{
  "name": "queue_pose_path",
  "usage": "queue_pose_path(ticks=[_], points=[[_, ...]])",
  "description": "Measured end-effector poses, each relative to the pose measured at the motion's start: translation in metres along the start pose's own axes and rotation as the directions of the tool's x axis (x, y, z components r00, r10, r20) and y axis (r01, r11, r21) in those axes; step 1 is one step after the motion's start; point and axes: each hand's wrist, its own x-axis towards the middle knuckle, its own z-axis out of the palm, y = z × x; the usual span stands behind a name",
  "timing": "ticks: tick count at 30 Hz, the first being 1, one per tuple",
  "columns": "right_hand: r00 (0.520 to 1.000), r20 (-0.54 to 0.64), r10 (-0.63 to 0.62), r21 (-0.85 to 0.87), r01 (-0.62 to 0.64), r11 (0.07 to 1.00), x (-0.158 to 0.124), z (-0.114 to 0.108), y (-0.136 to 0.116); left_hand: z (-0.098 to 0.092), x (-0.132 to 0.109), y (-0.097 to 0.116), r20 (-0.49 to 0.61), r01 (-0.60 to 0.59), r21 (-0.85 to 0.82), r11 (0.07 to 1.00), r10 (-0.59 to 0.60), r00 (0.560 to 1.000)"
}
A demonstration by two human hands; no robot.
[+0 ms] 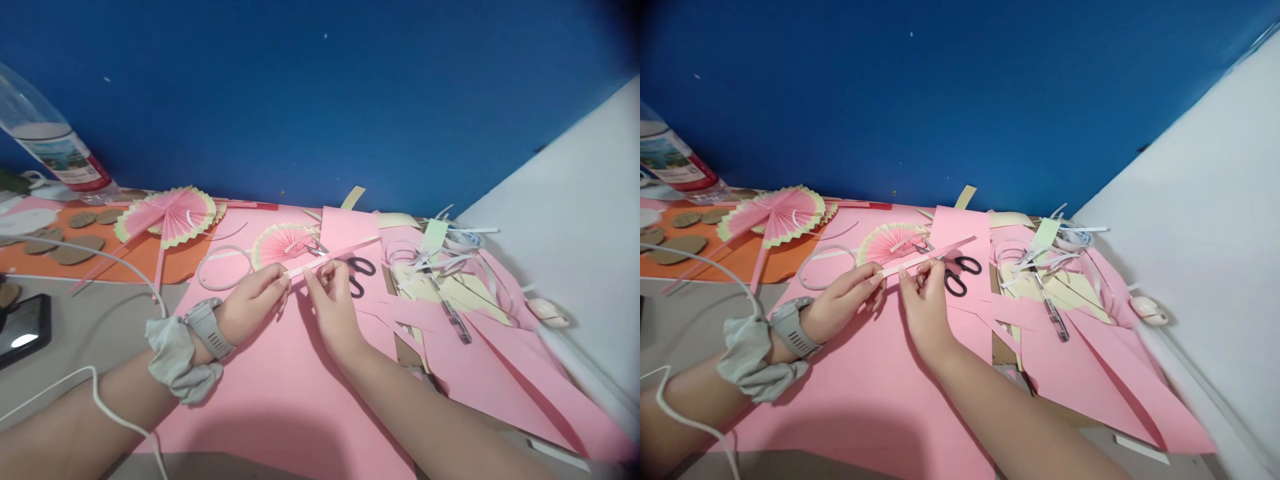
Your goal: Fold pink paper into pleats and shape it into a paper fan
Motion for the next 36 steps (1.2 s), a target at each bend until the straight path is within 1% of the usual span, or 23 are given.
queue_pose_path(ticks=[2, 3, 6, 8, 10, 14, 18, 21, 24, 28, 31, 34, 36], points=[[0.998, -0.044, -0.046, -0.061, 0.043, 0.997, -0.002, 0.0, -0.002, 0.0, -0.001, 0.002, -0.012, -0.001, 0.032, 0.999, 0.001, 1.0], [0.996, -0.045, -0.081, -0.108, 0.075, 0.991, -0.003, 0.001, -0.003, 0.0, -0.002, 0.003, -0.025, -0.002, 0.048, 0.999, 0.003, 1.0], [0.981, 0.04, -0.19, -0.255, 0.193, 0.947, -0.007, 0.002, -0.007, 0.002, -0.007, 0.007, -0.069, -0.047, 0.181, 0.982, 0.06, 0.996], [0.969, 0.084, -0.234, -0.314, 0.249, 0.916, -0.009, 0.002, -0.008, 0.003, -0.009, 0.009, -0.063, -0.106, 0.299, 0.948, 0.13, 0.99], [0.955, 0.124, -0.268, -0.374, 0.295, 0.879, -0.011, 0.002, -0.009, 0.003, -0.011, 0.01, -0.05, -0.15, 0.376, 0.914, 0.182, 0.982], [0.911, 0.251, -0.326, -0.489, 0.41, 0.77, -0.014, 0.0, -0.014, 0.003, -0.012, 0.009, -0.06, -0.149, 0.462, 0.874, 0.198, 0.978], [0.872, 0.348, -0.346, -0.577, 0.489, 0.654, -0.013, -0.002, -0.017, 0.0, -0.013, 0.007, -0.012, -0.191, 0.576, 0.795, 0.242, 0.97], [0.849, 0.401, -0.345, -0.613, 0.528, 0.588, -0.013, -0.004, -0.016, -0.002, -0.014, 0.006, 0.015, -0.244, 0.658, 0.713, 0.311, 0.95], [0.827, 0.431, -0.361, -0.631, 0.562, 0.534, -0.012, -0.005, -0.015, -0.003, -0.013, 0.005, 0.035, -0.278, 0.698, 0.66, 0.356, 0.934], [0.785, 0.457, -0.418, -0.635, 0.617, 0.464, -0.011, -0.007, -0.015, -0.002, -0.013, 0.006, 0.052, -0.302, 0.719, 0.626, 0.385, 0.921], [0.758, 0.481, -0.44, -0.638, 0.647, 0.417, -0.01, -0.009, -0.014, -0.001, -0.014, 0.007, 0.046, -0.298, 0.729, 0.616, 0.391, 0.919], [0.744, 0.493, -0.451, -0.645, 0.661, 0.384, -0.009, -0.01, -0.014, -0.001, -0.014, 0.007, 0.034, -0.292, 0.737, 0.609, 0.397, 0.917], [0.74, 0.493, -0.458, -0.643, 0.664, 0.382, -0.008, -0.01, -0.014, -0.001, -0.013, 0.007, 0.033, -0.293, 0.737, 0.609, 0.4, 0.916]])
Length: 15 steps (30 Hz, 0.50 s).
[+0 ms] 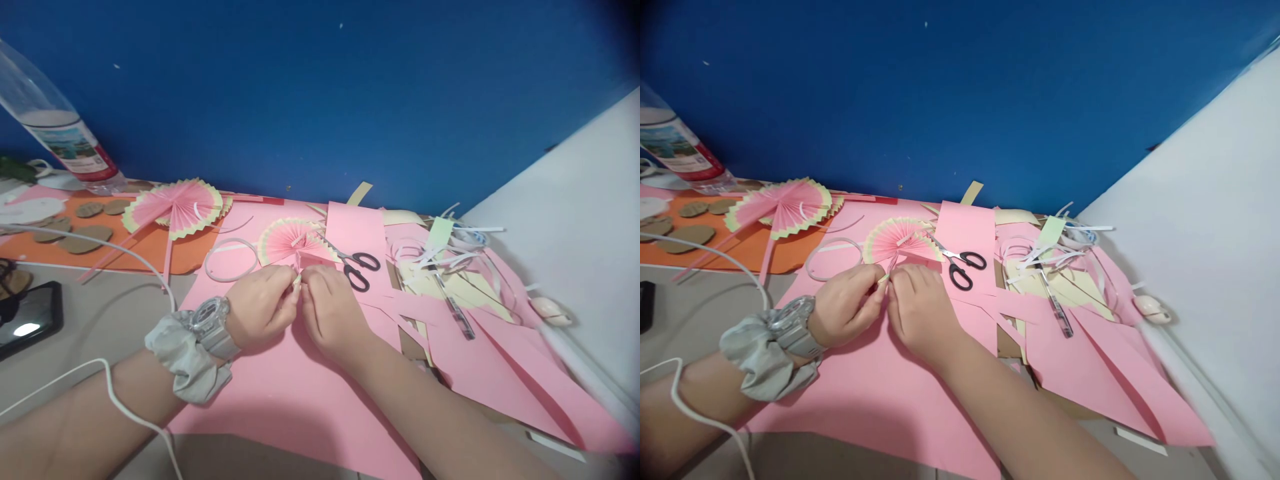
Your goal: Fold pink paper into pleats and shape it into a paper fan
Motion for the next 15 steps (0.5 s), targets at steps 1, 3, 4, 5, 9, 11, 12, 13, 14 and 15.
queue_pose_path(ticks=[1, 3, 4, 5, 9, 11, 12, 13, 14, 15], points=[[1.0, -0.001, 0.001, 0.007, -0.001, 1.0, 0.0002, -0.0002, -0.0001, 0.0, 0.0002, 0.0, 0.002, -0.002, -0.002, 1.0, 0.002, 1.0], [1.0, 0.001, 0.006, 0.027, -0.006, 1.0, 0.0003, -0.0006, -0.0006, 0.0003, 0.0004, 0.0002, 0.008, -0.005, -0.008, 1.0, 0.005, 1.0], [1.0, 0.005, 0.012, 0.041, -0.012, 0.999, 0.0003, -0.0009, -0.0007, 0.0005, 0.0005, 0.0003, 0.008, -0.005, -0.01, 1.0, 0.005, 1.0], [1.0, 0.01, 0.019, 0.06, -0.019, 0.998, 0.0003, -0.0011, -0.0007, 0.0008, 0.0005, 0.0004, 0.009, -0.003, -0.013, 1.0, 0.003, 1.0], [0.997, 0.022, 0.075, 0.203, -0.078, 0.976, 0.0002, -0.0013, 0.0005, 0.0021, 0.0008, -0.0001, 0.003, 0.0, -0.035, 0.999, 0.0, 1.0], [0.992, 0.022, 0.128, 0.304, -0.128, 0.944, 0.0002, -0.0004, 0.0009, 0.0023, 0.001, -0.0007, 0.007, -0.003, -0.054, 0.999, 0.003, 1.0], [0.987, 0.022, 0.157, 0.352, -0.155, 0.923, 0.0002, 0.0004, 0.0008, 0.0022, 0.0011, -0.001, 0.012, -0.004, -0.065, 0.998, 0.005, 1.0], [0.982, 0.025, 0.187, 0.397, -0.181, 0.9, 0.0001, 0.0012, 0.0005, 0.0019, 0.0011, -0.0014, 0.016, -0.004, -0.079, 0.997, 0.005, 1.0], [0.977, 0.03, 0.212, 0.438, -0.204, 0.875, -0.0001, 0.002, 0.0, 0.0016, 0.0012, -0.0016, 0.02, -0.005, -0.097, 0.995, 0.007, 1.0], [0.972, 0.039, 0.232, 0.476, -0.222, 0.851, -0.0002, 0.0028, -0.0006, 0.0012, 0.0012, -0.0019, 0.023, -0.011, -0.12, 0.993, 0.014, 1.0]])
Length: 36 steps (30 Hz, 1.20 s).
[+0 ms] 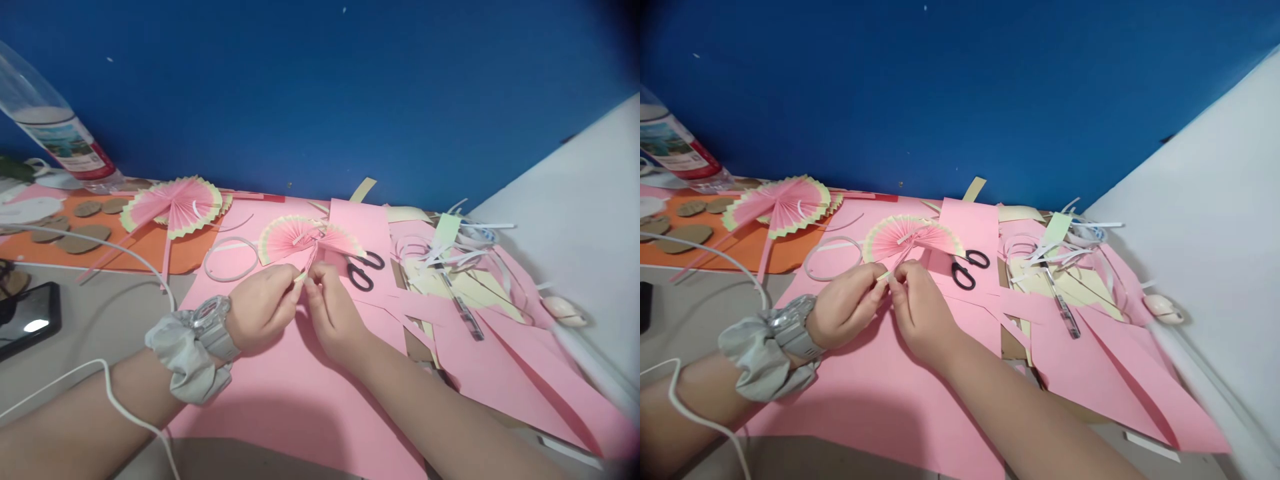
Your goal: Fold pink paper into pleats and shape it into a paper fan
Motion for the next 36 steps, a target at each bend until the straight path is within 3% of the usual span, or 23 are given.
queue_pose_path(ticks=[8, 17, 23, 36], points=[[0.995, 0.067, 0.075, 0.226, -0.088, 0.97, -0.0009, 0.0023, 0.0016, -0.0018, -0.0002, 0.0006, -0.012, -0.039, -0.117, 0.992, 0.037, 0.999], [0.998, 0.058, 0.034, 0.265, -0.048, 0.963, -0.0005, 0.0023, 0.0032, -0.002, -0.0008, 0.0027, 0.004, -0.05, -0.175, 0.983, 0.051, 0.999], [0.992, 0.105, 0.062, 0.295, -0.091, 0.951, 0.0006, 0.0014, 0.0033, -0.0026, -0.0011, 0.0036, 0.022, -0.023, -0.194, 0.981, 0.028, 0.999], [0.995, 0.078, 0.065, 0.331, -0.087, 0.94, -0.0002, 0.0039, 0.0034, -0.0008, 0.001, 0.0027, 0.005, -0.036, -0.184, 0.982, 0.037, 0.999]])
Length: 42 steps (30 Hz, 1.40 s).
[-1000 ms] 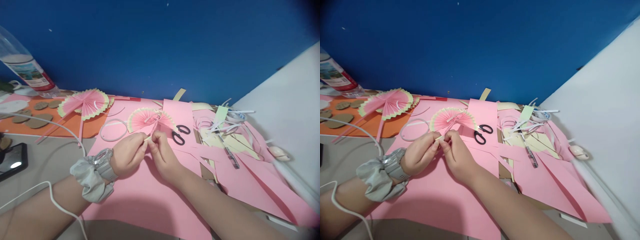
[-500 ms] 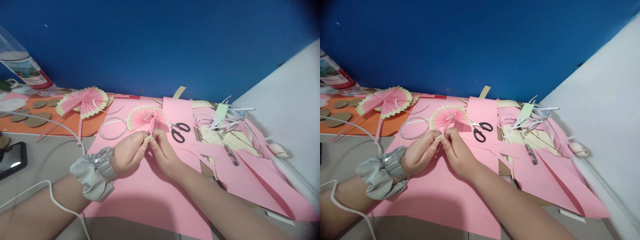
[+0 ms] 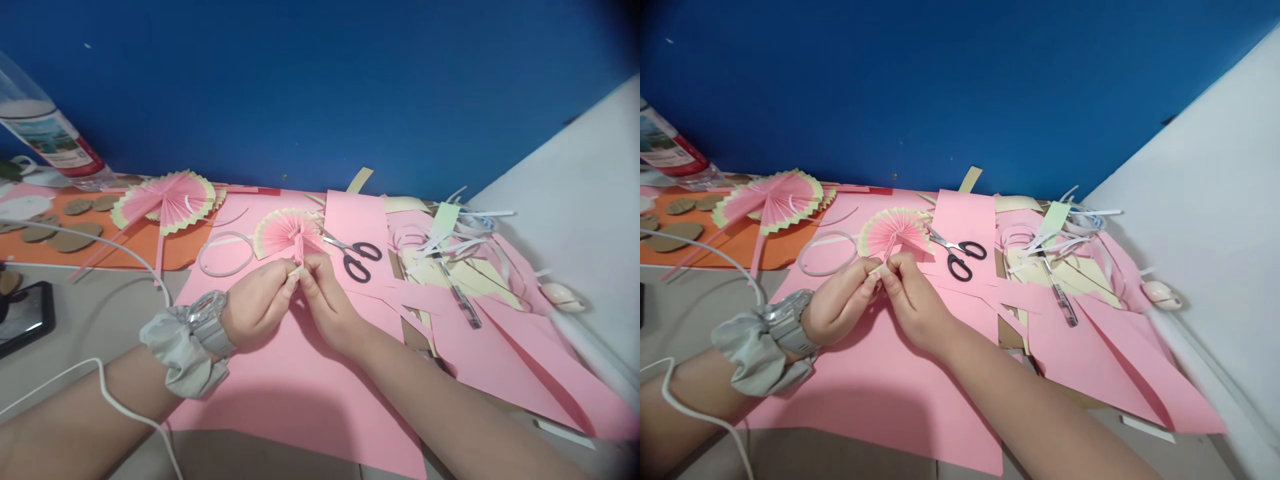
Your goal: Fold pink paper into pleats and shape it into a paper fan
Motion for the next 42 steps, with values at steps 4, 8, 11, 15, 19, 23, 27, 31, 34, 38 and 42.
queue_pose_path(ticks=[4, 8, 11, 15, 19, 23, 27, 31, 34, 38, 42], points=[[1.0, 0.004, -0.01, -0.041, 0.01, 0.999, 0.001, -0.001, -0.001, -0.001, 0.0, -0.001, 0.006, -0.018, 0.032, 0.999, 0.018, 1.0], [1.0, 0.006, 0.001, -0.061, -0.001, 0.998, 0.001, -0.001, -0.001, -0.001, 0.0, 0.0, 0.013, -0.017, 0.046, 0.999, 0.017, 1.0], [1.0, 0.003, -0.006, -0.073, 0.006, 0.997, 0.001, -0.001, 0.0, 0.0, 0.0, 0.0, -0.007, -0.038, 0.073, 0.997, 0.038, 0.999], [1.0, 0.005, -0.027, -0.144, 0.027, 0.989, 0.0, -0.002, 0.0, 0.003, -0.002, -0.002, -0.082, -0.056, 0.173, 0.983, 0.071, 0.994], [0.996, 0.007, -0.085, -0.309, 0.083, 0.947, -0.002, -0.003, -0.005, 0.002, -0.003, 0.0, -0.13, -0.069, 0.293, 0.953, 0.112, 0.985], [0.987, 0.014, -0.158, -0.45, 0.148, 0.881, -0.002, -0.003, -0.008, 0.001, -0.002, 0.002, -0.13, -0.14, 0.342, 0.929, 0.195, 0.972], [0.99, 0.007, -0.144, -0.466, 0.131, 0.875, -0.003, -0.003, -0.01, 0.001, -0.002, 0.0, -0.101, -0.159, 0.349, 0.924, 0.206, 0.973], [0.993, 0.008, -0.12, -0.445, 0.111, 0.888, -0.003, -0.004, -0.01, 0.002, -0.003, -0.002, -0.103, -0.141, 0.335, 0.931, 0.186, 0.977], [0.996, 0.009, -0.085, -0.416, 0.081, 0.906, -0.004, -0.003, -0.01, 0.003, -0.004, -0.003, -0.097, -0.112, 0.334, 0.936, 0.152, 0.984], [0.998, -0.002, -0.064, -0.382, 0.059, 0.922, -0.004, -0.003, -0.01, 0.003, -0.003, -0.002, -0.11, -0.074, 0.339, 0.938, 0.118, 0.987], [0.999, 0.004, -0.04, -0.353, 0.039, 0.935, -0.004, -0.003, -0.009, 0.003, -0.002, -0.001, -0.097, -0.107, 0.337, 0.936, 0.147, 0.984]])
